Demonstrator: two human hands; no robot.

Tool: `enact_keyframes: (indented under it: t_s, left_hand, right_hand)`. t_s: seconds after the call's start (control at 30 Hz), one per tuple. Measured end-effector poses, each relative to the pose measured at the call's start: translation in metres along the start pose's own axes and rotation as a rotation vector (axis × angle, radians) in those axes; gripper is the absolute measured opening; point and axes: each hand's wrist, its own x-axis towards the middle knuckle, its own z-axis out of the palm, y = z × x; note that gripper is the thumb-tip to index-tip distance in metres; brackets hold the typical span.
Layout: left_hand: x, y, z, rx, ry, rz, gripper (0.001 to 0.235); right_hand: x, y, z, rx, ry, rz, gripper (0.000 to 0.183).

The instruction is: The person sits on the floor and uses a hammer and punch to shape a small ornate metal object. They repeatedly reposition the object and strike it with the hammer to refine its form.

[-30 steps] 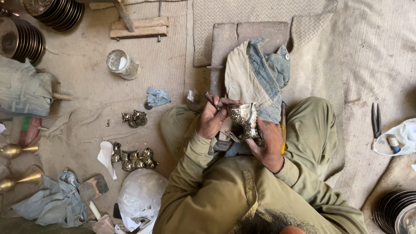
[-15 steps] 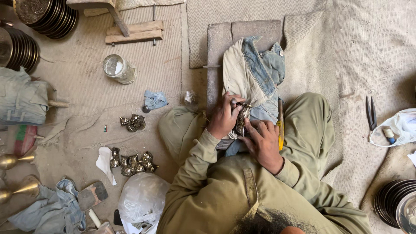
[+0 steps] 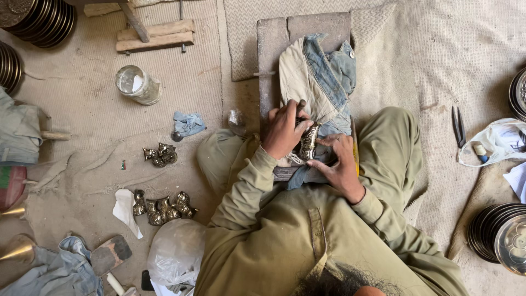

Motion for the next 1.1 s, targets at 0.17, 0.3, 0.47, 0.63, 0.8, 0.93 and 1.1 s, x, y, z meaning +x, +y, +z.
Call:
enact_keyframes:
  t_s: [0.17, 0.3, 0.47, 0.63, 0.8, 0.93, 1.1]
  left_hand:
    - [0.0, -0.011, -0.014, -0.224, 0.098, -0.181, 0.028]
    - [-0.001, -0.015, -0.033, -0.317, 0.169, 0.011, 0.016]
    - [0.015, -0.005, -0.037, -0.369, -0.029, 0.042, 0.027]
    - [0.03, -0.002, -0.022, -0.716, -0.141, -0.084, 0.027]
    - [0.035, -0.006, -0.014, -0.51, -0.194, -0.118, 0.035]
    - [0.035, -0.01, -0.007, -0.445, -0.219, -0.074, 0.047]
    - [0.04, -0.014, -0.005, -0.287, -0.277, 0.041, 0.059]
  right_hand:
    - [-0.007, 0.046, -0.016, 0.185, 0.208, 0.159, 0.023]
    - [-0.014, 0.125, -0.028, -0.353, 0.002, 0.354, 0.025]
    - [-0.02, 0.184, 0.0, -0.809, -0.351, 0.141, 0.041]
    - [0.003, 0.166, 0.002, -0.697, -0.425, 0.362, 0.048]
    - [0.024, 0.109, -0.041, 0.358, -0.039, 0.626, 0.058]
    - [-0.003, 0.081, -0.067, 0.379, 0.19, 0.661, 0.071]
    - [-0.045, 0.077, -0.051, 0.156, -0.124, 0.667, 0.025]
